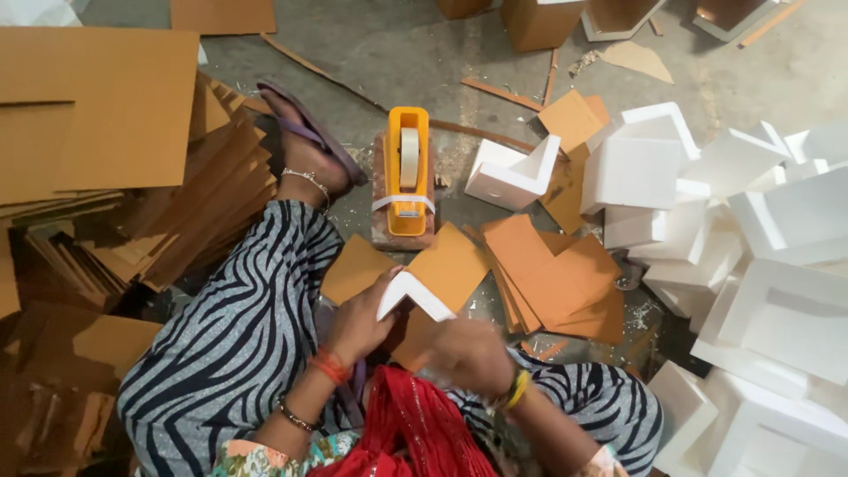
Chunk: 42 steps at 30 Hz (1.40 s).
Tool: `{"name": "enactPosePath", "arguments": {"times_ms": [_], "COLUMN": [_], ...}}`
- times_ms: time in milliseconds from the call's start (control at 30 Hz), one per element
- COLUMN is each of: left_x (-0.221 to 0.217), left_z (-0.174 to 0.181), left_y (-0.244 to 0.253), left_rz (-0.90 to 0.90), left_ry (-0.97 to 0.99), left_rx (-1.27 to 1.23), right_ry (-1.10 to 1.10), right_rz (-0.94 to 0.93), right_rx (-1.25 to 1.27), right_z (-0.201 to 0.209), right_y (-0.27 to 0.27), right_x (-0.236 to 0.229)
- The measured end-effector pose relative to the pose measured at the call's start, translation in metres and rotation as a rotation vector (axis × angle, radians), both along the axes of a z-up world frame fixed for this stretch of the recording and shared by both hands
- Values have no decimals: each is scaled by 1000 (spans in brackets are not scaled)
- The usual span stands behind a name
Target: The person sits on the floor and assembles small cardboard boxes by hand. They pick up flat cardboard pieces and white foam inserts, fold the cardboard, and secure the foam into the corners using a tape dispenser. The process is repeated for multiple units, with finished boxes placed to the side.
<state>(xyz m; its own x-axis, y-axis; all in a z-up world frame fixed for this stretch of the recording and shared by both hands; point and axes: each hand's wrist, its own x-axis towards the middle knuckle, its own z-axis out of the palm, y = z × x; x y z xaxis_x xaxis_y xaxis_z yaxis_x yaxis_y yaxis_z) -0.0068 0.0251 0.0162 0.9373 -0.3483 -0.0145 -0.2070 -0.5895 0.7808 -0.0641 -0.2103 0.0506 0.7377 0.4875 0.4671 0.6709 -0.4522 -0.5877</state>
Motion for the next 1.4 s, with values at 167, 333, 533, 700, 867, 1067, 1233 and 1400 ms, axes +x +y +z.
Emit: {"name": "enactPosePath", "arguments": {"times_ms": [167, 333, 533, 700, 867, 1067, 1233, 1400], "left_x": [-2, -11, -8, -8, -5, 37, 48, 37], "left_z": [1, 3, 2, 2, 16, 40, 13, 8], "left_y": [-9, 7, 30, 22, 16, 14, 15, 9], "left_rz": [-2, -203, -136, 32, 260, 215, 167, 263], "left_ry": [72, -238, -146, -146, -122, 304, -269, -312], "left_rx": [113, 17, 14, 27, 150, 195, -35, -108], "right_ry": [556, 823, 860, 445, 373, 351, 483, 651], "right_rz": [-723, -826, -923, -669, -758, -871, -569, -718], "right_rx": [-41, -273, 885, 650, 597, 704, 961, 766], "right_z": [-46, -107, -111, -72, -61, -95, -91, -59], "right_y": [-79, -108, -51, 29, 79, 88, 72, 54], "right_x": [54, 58, 39, 6, 42, 97, 112, 184]}}
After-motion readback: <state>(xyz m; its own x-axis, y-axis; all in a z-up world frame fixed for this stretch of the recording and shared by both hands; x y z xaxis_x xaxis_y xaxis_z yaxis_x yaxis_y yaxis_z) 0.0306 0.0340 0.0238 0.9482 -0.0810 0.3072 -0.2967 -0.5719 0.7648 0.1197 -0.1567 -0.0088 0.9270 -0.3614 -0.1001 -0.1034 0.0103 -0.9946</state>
